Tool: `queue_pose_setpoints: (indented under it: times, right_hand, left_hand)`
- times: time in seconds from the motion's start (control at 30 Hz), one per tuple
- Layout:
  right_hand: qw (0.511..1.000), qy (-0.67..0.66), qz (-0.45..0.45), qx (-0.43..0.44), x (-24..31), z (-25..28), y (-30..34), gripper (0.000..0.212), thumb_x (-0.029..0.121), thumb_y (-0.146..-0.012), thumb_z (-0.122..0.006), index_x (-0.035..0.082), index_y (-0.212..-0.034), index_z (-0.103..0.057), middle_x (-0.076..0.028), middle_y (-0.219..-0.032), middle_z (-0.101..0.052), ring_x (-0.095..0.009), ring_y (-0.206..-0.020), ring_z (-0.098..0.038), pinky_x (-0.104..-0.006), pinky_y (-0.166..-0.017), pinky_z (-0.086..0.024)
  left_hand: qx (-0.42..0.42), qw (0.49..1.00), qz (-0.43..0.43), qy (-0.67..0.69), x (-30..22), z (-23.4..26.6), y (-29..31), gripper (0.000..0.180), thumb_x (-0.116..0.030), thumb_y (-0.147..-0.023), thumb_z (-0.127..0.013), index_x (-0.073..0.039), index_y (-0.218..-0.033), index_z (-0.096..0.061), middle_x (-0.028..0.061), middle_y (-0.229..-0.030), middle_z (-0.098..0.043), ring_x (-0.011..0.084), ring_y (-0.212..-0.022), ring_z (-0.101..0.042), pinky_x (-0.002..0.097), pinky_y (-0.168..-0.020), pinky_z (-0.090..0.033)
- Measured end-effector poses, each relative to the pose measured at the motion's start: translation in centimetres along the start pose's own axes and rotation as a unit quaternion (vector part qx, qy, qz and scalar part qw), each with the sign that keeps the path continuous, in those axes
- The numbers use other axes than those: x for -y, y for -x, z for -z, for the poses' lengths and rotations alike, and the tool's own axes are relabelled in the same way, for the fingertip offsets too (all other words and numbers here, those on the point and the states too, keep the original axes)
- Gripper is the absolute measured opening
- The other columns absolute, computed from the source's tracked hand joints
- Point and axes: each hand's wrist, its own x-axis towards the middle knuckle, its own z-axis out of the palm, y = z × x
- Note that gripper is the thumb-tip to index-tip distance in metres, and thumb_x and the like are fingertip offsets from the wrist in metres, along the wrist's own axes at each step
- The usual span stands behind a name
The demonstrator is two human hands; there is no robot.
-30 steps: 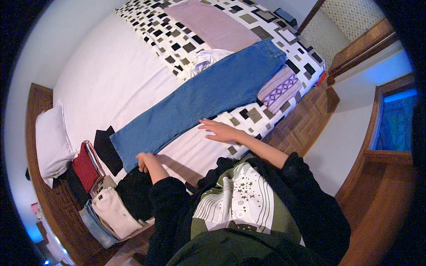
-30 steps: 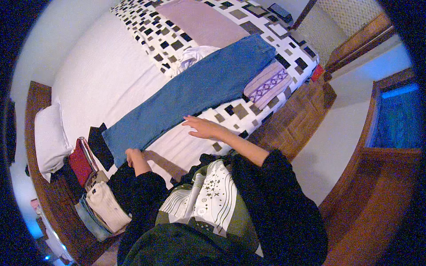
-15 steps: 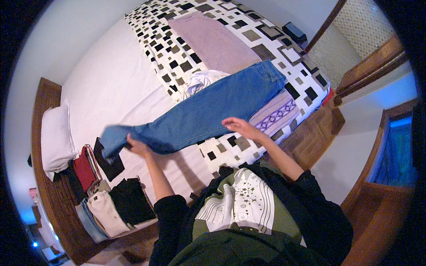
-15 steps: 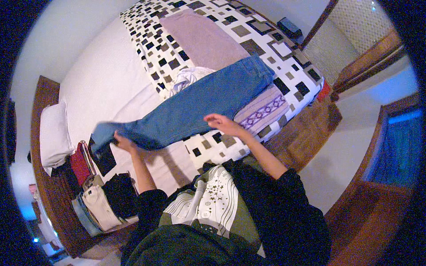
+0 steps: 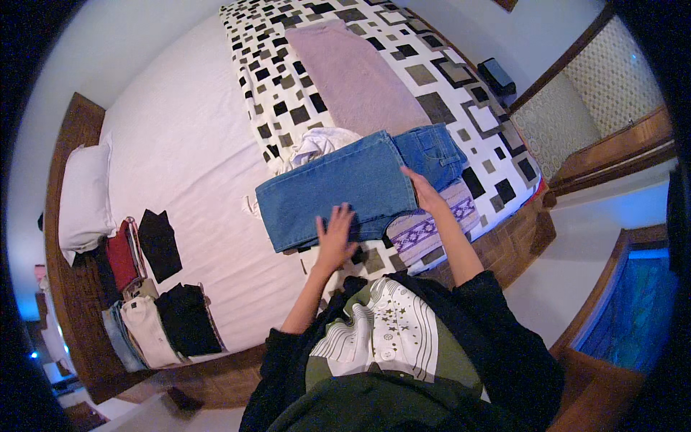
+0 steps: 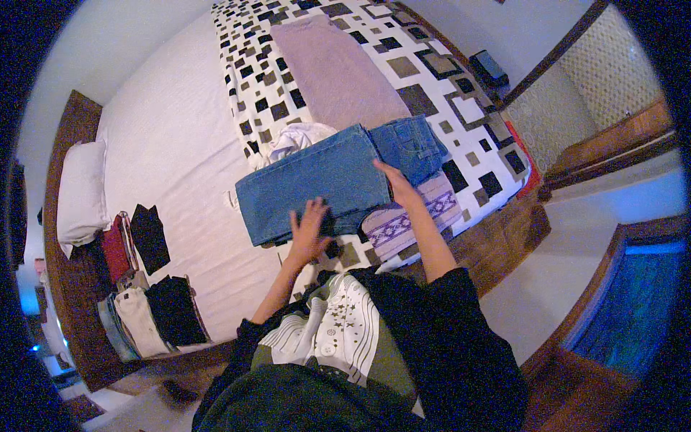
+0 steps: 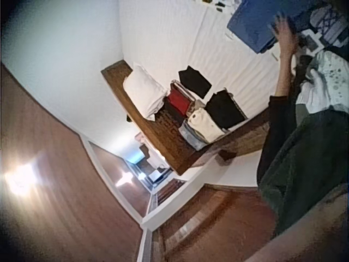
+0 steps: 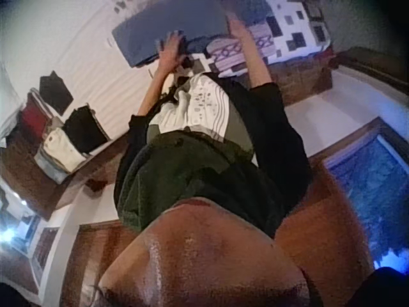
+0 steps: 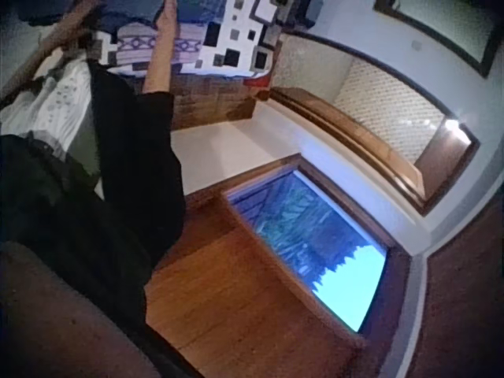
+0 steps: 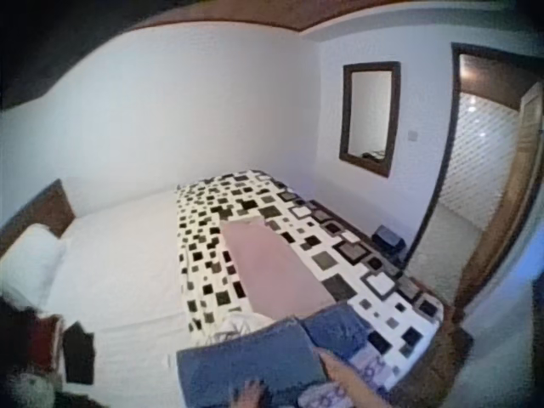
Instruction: The person folds several pieces of clothing on a bed, including a red shirt, blue jeans, and a white shirt. Each item is smoothed, folded into a compact rectangle, and placed in a neat stack on the bed.
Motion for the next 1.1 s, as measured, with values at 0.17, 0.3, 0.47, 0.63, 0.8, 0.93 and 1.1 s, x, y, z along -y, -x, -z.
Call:
queue_pose_setpoints:
  times: [0.17,0.3,0.47,0.63,0.8,0.93,1.1]
  right_hand:
    - [0.965,0.235,0.052,-0.106,0.6,-1.9,-0.4,0.050,0.032,-0.072,-0.065,-0.001,-0.107,-0.050,-0.009,-0.104,-0.055,-0.018,-0.095,-0.051,-0.0281,-0.083,-0.038]
    - [0.933,0.274,0.189,-0.135,-0.4,-2.5,-1.1,0.052,0.028,-0.076,-0.061,-0.002,-0.116,-0.043,-0.012,-0.109,-0.053,-0.021,-0.101,-0.049,-0.0301,-0.087,-0.036]
    - [0.918,0.285,0.266,-0.081,2.1,-4.7,-0.8,0.049,0.023,-0.079,-0.056,-0.001,-0.120,-0.040,-0.012,-0.111,-0.052,-0.020,-0.103,-0.048,-0.0293,-0.089,-0.034]
    - [0.954,0.197,0.225,-0.012,6.7,-7.3,2.0,0.048,0.022,-0.080,-0.056,-0.001,-0.119,-0.041,-0.010,-0.111,-0.051,-0.016,-0.101,-0.047,-0.0271,-0.089,-0.034]
    - [0.949,0.203,0.240,0.005,9.0,-7.2,3.7,0.046,0.022,-0.080,-0.057,-0.001,-0.117,-0.043,-0.009,-0.110,-0.052,-0.015,-0.100,-0.047,-0.0263,-0.088,-0.034]
    - [0.956,0.208,0.203,-0.042,5.3,-0.1,0.9,0.046,0.024,-0.080,-0.057,-0.001,-0.115,-0.044,-0.010,-0.106,-0.054,-0.015,-0.094,-0.050,-0.0264,-0.083,-0.038]
    - [0.940,0.295,0.127,-0.111,-1.4,5.2,-3.5,0.047,0.030,-0.080,-0.056,-0.001,-0.113,-0.045,-0.014,-0.103,-0.055,-0.019,-0.091,-0.054,-0.0287,-0.081,-0.040]
  left_hand:
    - [-0.168,0.967,0.191,-0.030,4.0,2.8,3.3,0.079,-0.010,-0.058,-0.062,-0.012,-0.129,-0.027,0.0101,-0.139,-0.014,0.0299,-0.128,-0.011,0.0562,-0.097,-0.005]
    - [-0.169,0.964,0.205,-0.026,5.7,3.4,4.3,0.079,-0.016,-0.058,-0.062,-0.014,-0.129,-0.028,0.0094,-0.139,-0.014,0.0291,-0.128,-0.011,0.0554,-0.098,-0.006]
    - [-0.094,0.989,0.101,-0.058,4.4,2.9,2.7,0.078,-0.014,-0.059,-0.063,-0.015,-0.129,-0.029,0.0072,-0.138,-0.017,0.0261,-0.128,-0.015,0.0524,-0.100,-0.007]
    - [-0.096,0.984,0.115,-0.092,4.6,2.5,0.9,0.083,-0.001,-0.057,-0.063,-0.016,-0.130,-0.027,0.0034,-0.137,-0.021,0.0225,-0.127,-0.019,0.0513,-0.100,-0.009]
    - [-0.158,0.969,0.147,-0.122,6.5,3.2,2.4,0.081,0.006,-0.058,-0.055,-0.020,-0.130,-0.029,0.0018,-0.137,-0.023,0.0227,-0.126,-0.020,0.0526,-0.100,-0.008]
    - [-0.177,0.968,0.158,-0.081,8.6,2.9,4.1,0.075,0.009,-0.057,-0.052,-0.021,-0.125,-0.039,0.0054,-0.135,-0.026,0.0277,-0.125,-0.022,0.0462,-0.099,-0.020]
    - [-0.190,0.969,0.146,-0.057,8.9,2.4,4.5,0.072,0.009,-0.057,-0.051,-0.019,-0.123,-0.042,0.0076,-0.134,-0.028,0.0312,-0.124,-0.023,0.0413,-0.098,-0.025]
